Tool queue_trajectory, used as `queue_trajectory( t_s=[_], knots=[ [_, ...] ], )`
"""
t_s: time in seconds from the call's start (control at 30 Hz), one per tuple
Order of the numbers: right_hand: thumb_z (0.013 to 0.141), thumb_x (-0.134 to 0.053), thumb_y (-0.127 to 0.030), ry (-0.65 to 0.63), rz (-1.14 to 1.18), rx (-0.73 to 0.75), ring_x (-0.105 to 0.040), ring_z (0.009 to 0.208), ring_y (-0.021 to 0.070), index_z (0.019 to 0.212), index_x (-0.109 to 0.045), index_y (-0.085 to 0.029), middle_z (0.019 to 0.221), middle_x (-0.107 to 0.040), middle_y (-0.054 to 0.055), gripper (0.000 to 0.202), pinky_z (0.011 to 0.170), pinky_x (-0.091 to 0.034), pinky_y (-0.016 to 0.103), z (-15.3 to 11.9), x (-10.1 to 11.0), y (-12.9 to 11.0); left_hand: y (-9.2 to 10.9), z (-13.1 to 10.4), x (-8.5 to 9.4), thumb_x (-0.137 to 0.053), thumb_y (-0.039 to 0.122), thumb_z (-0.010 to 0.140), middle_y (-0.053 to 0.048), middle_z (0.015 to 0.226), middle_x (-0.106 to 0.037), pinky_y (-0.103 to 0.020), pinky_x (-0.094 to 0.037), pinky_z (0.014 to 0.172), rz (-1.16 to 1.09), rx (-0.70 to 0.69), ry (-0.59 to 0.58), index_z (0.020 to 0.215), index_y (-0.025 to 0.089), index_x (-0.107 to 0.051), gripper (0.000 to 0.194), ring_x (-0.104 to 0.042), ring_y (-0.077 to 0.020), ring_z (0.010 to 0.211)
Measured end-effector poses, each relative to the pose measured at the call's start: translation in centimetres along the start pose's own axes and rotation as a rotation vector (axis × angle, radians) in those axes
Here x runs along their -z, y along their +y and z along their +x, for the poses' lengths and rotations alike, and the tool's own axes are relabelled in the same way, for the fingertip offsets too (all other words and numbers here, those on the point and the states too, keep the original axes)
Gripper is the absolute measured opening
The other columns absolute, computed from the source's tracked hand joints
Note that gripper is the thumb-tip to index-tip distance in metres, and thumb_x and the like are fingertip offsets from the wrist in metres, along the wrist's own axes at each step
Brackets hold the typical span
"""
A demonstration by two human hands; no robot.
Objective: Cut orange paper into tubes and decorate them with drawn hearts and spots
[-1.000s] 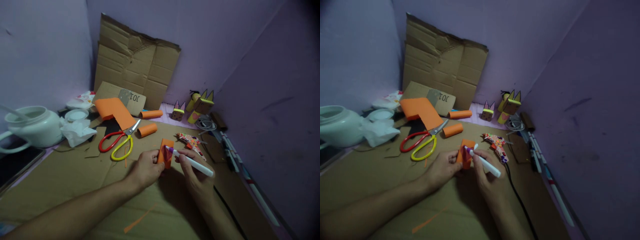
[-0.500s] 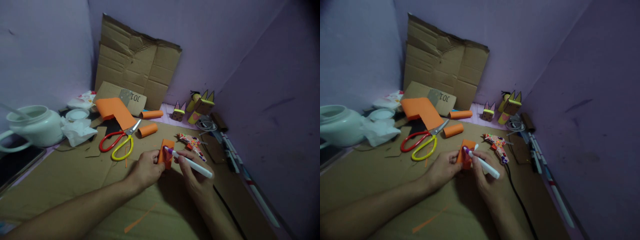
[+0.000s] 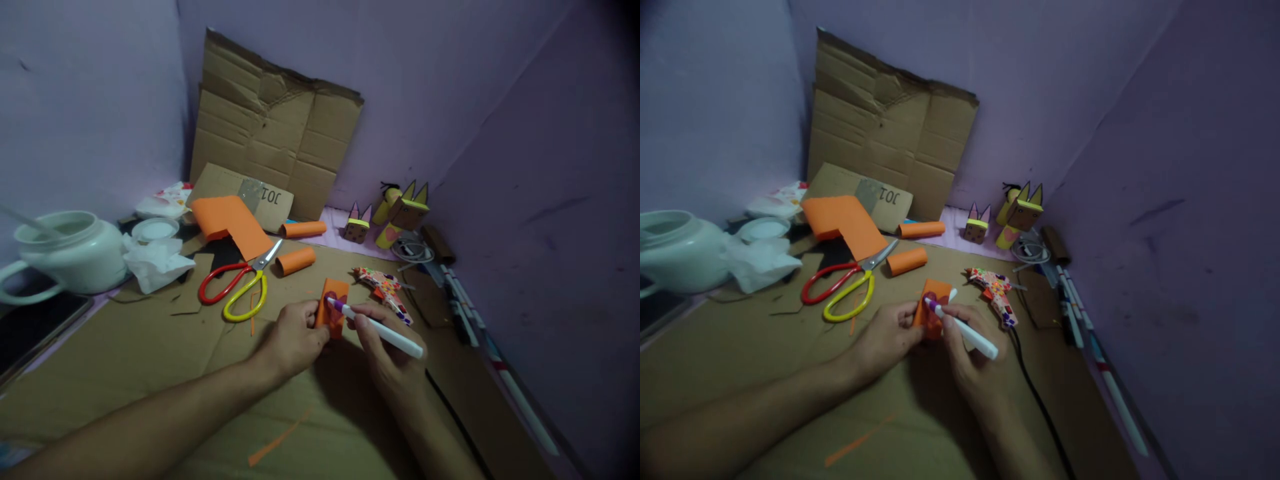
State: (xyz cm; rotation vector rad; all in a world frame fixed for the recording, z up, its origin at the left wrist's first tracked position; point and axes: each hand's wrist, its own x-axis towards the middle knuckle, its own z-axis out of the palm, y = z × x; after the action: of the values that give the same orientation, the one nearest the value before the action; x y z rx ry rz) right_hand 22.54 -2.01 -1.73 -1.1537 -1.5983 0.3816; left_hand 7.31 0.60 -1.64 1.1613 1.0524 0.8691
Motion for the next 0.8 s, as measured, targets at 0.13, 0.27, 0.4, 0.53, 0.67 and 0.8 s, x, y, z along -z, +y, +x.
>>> queue_trajectory(
  t_s=[0.13,0.27,0.4,0.53,0.67,0.8],
  knots=[
    [0.088,-0.059,-0.025,-0.005,-0.002,0.005,-0.068,0.067,0.0175,0.093,-0.07,-0.023,0.081,-0.072,0.003,0.012,0.061,-0.054,0.028,0.06,-0.01,-0.15,0.07,-0.07,-0.04,-0.057,0.018,0.068,0.002,0.062,-0.057,-0.024,-0.046,0.056,-0.026,-0.014,-0.014,0.075,0.017,-0.058,0.007,-0.055,-0.0149,0.061],
    [0.089,-0.059,-0.024,-0.017,-0.005,-0.002,-0.068,0.067,0.0175,0.093,-0.07,-0.023,0.08,-0.072,0.003,0.012,0.061,-0.053,0.028,0.03,-0.01,-0.15,0.07,-0.04,-0.01,-0.058,0.016,0.067,0.001,0.064,-0.06,-0.022,-0.045,0.053,-0.02,-0.006,-0.005,0.075,0.016,-0.06,0.008,-0.054,-0.0131,0.058],
    [0.088,-0.059,-0.023,-0.013,-0.01,0.009,-0.067,0.066,0.0163,0.091,-0.07,-0.023,0.078,-0.071,0.002,0.011,0.061,-0.052,0.027,0.02,0.05,-0.23,-0.06,0.05,0.06,-0.058,0.014,0.066,0.002,0.064,-0.061,-0.022,-0.046,0.054,-0.024,0.006,0.0,0.077,0.016,-0.062,0.011,-0.055,-0.0129,0.058],
    [0.088,-0.06,-0.024,-0.016,-0.011,0.0,-0.066,0.065,0.0156,0.091,-0.07,-0.024,0.075,-0.07,0.001,0.011,0.059,-0.051,0.025,0.03,0.09,-0.22,-0.11,0.08,0.06,-0.058,0.014,0.066,0.003,0.062,-0.059,-0.021,-0.043,0.052,-0.029,-0.003,0.0,0.076,0.016,-0.061,0.01,-0.054,-0.0126,0.057],
    [0.088,-0.059,-0.025,-0.013,-0.011,-0.001,-0.066,0.062,0.016,0.088,-0.071,-0.022,0.072,-0.069,0.002,0.012,0.056,-0.051,0.025,0.1,0.08,-0.16,0.11,0.03,0.01,-0.056,0.012,0.067,0.003,0.061,-0.058,-0.021,-0.042,0.051,-0.021,-0.006,0.007,0.076,0.016,-0.062,0.012,-0.053,-0.0123,0.056],
    [0.087,-0.059,-0.026,-0.005,-0.034,0.006,-0.065,0.061,0.016,0.086,-0.071,-0.022,0.069,-0.069,0.002,0.013,0.055,-0.05,0.025,0.21,0.1,-0.2,0.3,0.05,-0.02,-0.059,0.013,0.066,0.002,0.063,-0.06,-0.023,-0.046,0.056,-0.04,0.019,-0.01,0.078,0.016,-0.062,0.013,-0.057,-0.0141,0.06]
  ],
)
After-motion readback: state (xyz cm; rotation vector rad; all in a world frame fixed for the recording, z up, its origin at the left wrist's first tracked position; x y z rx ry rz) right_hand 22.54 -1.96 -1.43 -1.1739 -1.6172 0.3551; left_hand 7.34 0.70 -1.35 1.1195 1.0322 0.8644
